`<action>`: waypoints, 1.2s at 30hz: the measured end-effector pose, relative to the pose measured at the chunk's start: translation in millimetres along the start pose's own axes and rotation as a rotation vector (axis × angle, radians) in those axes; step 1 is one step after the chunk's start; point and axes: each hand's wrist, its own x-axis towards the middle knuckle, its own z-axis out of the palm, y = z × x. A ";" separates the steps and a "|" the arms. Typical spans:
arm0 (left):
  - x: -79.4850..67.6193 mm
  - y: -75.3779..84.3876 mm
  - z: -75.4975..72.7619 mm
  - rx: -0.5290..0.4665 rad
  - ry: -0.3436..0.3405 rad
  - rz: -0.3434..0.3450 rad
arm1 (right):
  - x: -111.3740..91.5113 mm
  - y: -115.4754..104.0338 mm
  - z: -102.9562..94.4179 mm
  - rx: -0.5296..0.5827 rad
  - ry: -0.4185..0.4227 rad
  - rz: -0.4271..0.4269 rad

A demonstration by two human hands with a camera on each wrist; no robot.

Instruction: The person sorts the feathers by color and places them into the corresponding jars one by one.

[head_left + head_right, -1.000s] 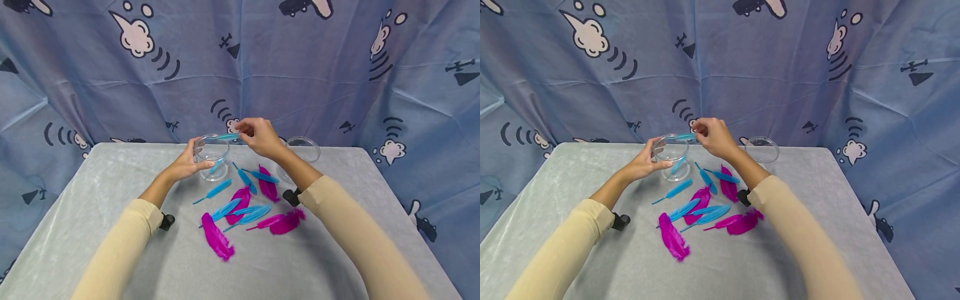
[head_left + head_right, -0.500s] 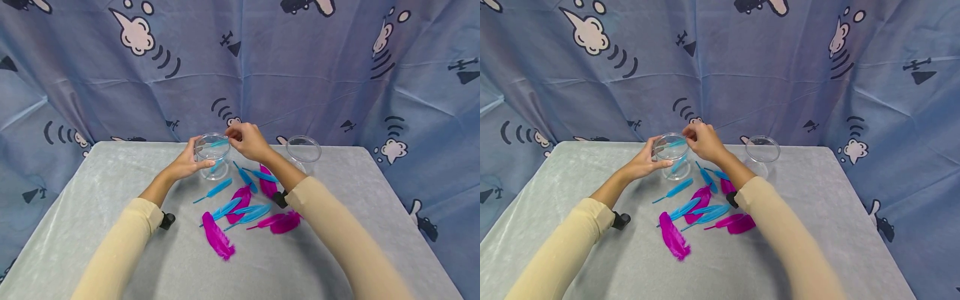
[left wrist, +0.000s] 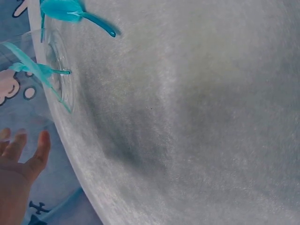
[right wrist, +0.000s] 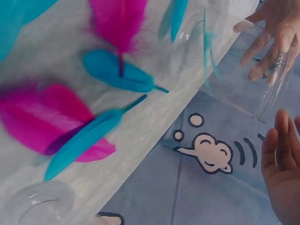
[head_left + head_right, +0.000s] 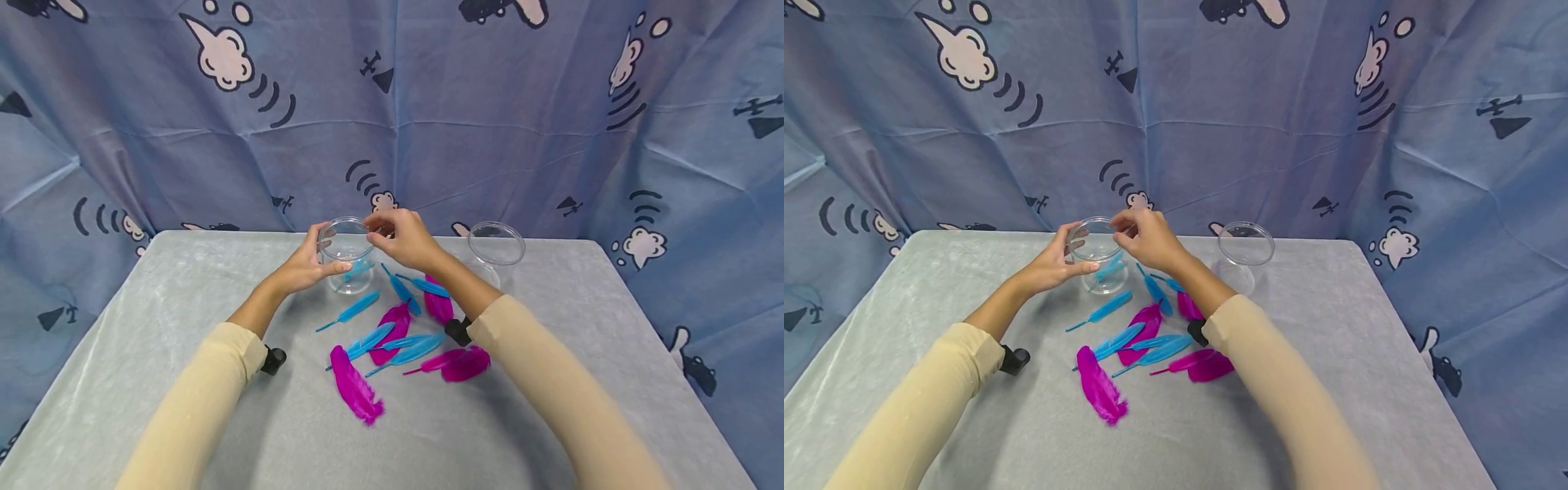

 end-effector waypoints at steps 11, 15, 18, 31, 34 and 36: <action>-0.9 1.0 -1.2 0.005 0.000 0.010 | -39.8 35.4 -14.9 -0.026 0.009 0.101; -0.9 1.1 -1.8 0.001 0.004 0.008 | -54.7 47.7 -18.7 -0.031 -0.004 0.121; -3.7 6.1 -2.5 -0.009 -0.004 0.009 | -65.9 54.3 -21.1 -0.037 -0.021 0.139; -0.9 0.9 -1.0 -0.009 -0.005 0.007 | -101.8 80.2 -27.0 -0.103 -0.046 0.163; -1.2 1.1 -0.9 -0.006 -0.004 0.005 | -107.1 85.2 -27.5 -0.115 -0.042 0.170; -1.5 1.5 -0.8 -0.004 -0.007 0.009 | -110.3 88.4 -27.2 -0.123 -0.041 0.173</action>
